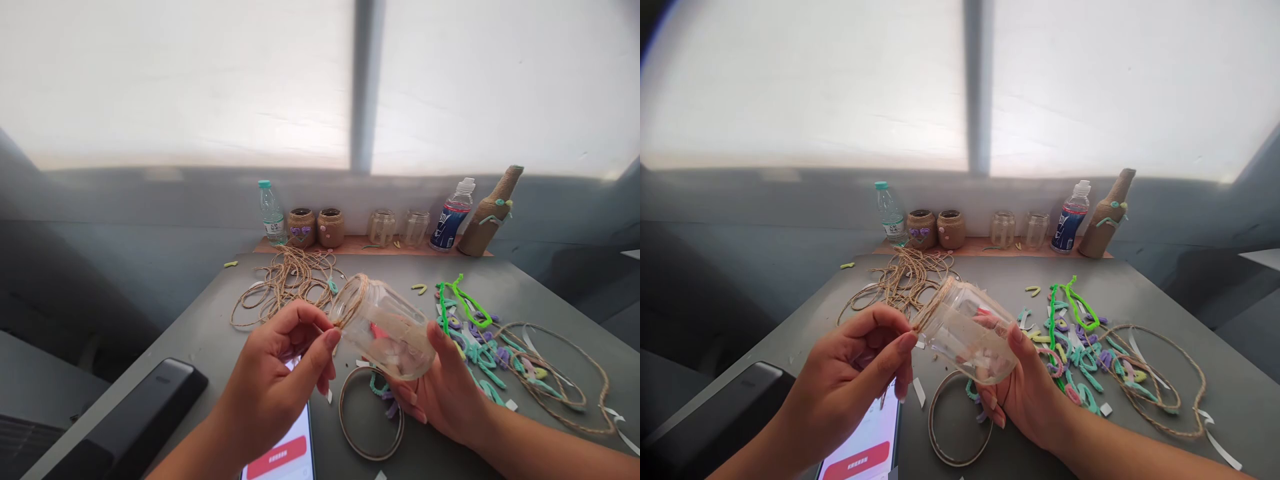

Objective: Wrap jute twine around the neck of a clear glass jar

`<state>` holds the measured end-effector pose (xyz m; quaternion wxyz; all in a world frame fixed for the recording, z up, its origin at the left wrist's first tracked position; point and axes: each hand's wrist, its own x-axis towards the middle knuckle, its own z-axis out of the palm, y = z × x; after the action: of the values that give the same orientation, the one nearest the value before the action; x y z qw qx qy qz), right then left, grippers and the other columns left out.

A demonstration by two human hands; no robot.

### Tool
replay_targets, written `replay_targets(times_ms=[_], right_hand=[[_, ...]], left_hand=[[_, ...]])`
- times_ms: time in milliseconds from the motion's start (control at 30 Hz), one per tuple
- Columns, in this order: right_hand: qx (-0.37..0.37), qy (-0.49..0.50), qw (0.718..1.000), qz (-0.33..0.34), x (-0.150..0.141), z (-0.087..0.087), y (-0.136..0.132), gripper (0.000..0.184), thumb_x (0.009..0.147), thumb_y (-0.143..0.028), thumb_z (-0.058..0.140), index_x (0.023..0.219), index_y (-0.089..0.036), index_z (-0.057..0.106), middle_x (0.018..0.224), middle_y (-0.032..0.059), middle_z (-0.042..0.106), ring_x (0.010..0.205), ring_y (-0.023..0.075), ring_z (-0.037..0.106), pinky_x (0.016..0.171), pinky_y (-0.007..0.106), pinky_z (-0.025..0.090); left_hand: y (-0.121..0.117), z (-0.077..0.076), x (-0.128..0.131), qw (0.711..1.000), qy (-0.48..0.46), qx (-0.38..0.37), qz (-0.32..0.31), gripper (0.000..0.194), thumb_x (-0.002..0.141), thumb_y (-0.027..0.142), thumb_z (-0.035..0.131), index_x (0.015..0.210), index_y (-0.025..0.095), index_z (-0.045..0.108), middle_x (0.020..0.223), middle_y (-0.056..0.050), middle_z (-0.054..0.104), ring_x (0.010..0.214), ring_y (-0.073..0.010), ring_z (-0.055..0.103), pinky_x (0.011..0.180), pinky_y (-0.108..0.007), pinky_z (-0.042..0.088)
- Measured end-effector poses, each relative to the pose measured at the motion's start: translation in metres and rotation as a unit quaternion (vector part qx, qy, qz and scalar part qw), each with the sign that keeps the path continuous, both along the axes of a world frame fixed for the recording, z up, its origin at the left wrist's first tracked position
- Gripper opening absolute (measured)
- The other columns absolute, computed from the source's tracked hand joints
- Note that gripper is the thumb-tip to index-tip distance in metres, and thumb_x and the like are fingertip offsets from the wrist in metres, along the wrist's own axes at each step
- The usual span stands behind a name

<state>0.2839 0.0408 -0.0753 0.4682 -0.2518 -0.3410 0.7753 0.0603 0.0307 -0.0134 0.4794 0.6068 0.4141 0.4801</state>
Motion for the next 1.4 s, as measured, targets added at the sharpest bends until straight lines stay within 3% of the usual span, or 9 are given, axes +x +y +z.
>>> replay_targets(times_ms=[233,433,667,833,1000,1267,1400], right_hand=[[-0.005,-0.001,1.000,0.021,0.000,0.000,-0.002,0.075,0.083,-0.079,0.057,0.128,-0.019,0.056,0.055,-0.0033,0.057,0.039,0.0079,0.040,0.036,0.015,0.039],[0.004,-0.002,0.999,0.038,0.000,0.000,-0.003,0.078,0.084,-0.080,0.054,0.129,-0.017,0.056,0.052,-0.0031,0.056,0.039,0.0079,0.038,0.035,0.014,0.039],[-0.002,0.007,0.999,0.046,0.000,-0.003,-0.003,0.075,0.083,-0.080,0.056,0.124,-0.018,0.057,0.053,-0.0027,0.057,0.038,0.0075,0.039,0.035,0.014,0.039],[0.001,0.022,0.998,0.056,0.000,-0.005,-0.003,0.071,0.086,-0.078,0.053,0.121,-0.017,0.058,0.056,-0.0010,0.060,0.038,0.0070,0.042,0.036,0.014,0.041],[0.010,0.021,0.999,0.048,-0.001,-0.004,-0.004,0.067,0.087,-0.076,0.054,0.120,-0.018,0.059,0.072,0.0043,0.069,0.040,0.0064,0.046,0.035,0.014,0.043],[-0.002,0.021,0.998,0.067,-0.001,-0.006,-0.003,0.067,0.086,-0.076,0.055,0.120,-0.018,0.060,0.054,-0.0004,0.063,0.038,0.0079,0.048,0.036,0.014,0.045],[0.000,0.016,0.998,0.068,-0.002,-0.006,-0.003,0.069,0.085,-0.077,0.057,0.122,-0.018,0.060,0.053,0.0001,0.064,0.038,0.0084,0.050,0.036,0.015,0.046]], left_hand=[[0.001,-0.005,-0.002,0.987,0.101,0.122,0.036,0.013,0.097,0.025,0.059,0.084,0.021,0.059,0.064,0.002,0.064,0.055,-0.0138,0.063,0.056,-0.025,0.052],[0.002,-0.011,-0.004,0.944,0.201,0.260,0.034,0.017,0.099,0.017,0.050,0.085,0.021,0.059,0.066,0.002,0.062,0.056,-0.0124,0.060,0.056,-0.024,0.048],[-0.001,-0.015,-0.006,0.884,0.272,0.369,0.091,0.015,0.095,0.008,0.053,0.089,0.021,0.057,0.067,0.004,0.063,0.056,-0.0111,0.060,0.059,-0.024,0.046],[-0.002,-0.016,-0.006,0.863,0.293,0.396,0.114,0.017,0.091,0.006,0.056,0.086,0.022,0.056,0.065,0.004,0.064,0.054,-0.0110,0.060,0.059,-0.024,0.047],[-0.004,-0.014,-0.004,0.842,0.303,0.425,0.134,0.017,0.086,0.006,0.059,0.082,0.022,0.056,0.060,0.004,0.062,0.050,-0.0114,0.059,0.057,-0.024,0.047],[-0.005,-0.009,-0.002,0.840,0.278,0.447,0.136,0.015,0.084,0.010,0.067,0.077,0.020,0.058,0.057,0.006,0.057,0.047,-0.0088,0.052,0.051,-0.022,0.042],[-0.005,-0.009,0.000,0.832,0.267,0.467,0.139,0.025,0.088,0.005,0.063,0.069,0.019,0.055,0.054,0.008,0.047,0.045,-0.0070,0.040,0.050,-0.024,0.034]])
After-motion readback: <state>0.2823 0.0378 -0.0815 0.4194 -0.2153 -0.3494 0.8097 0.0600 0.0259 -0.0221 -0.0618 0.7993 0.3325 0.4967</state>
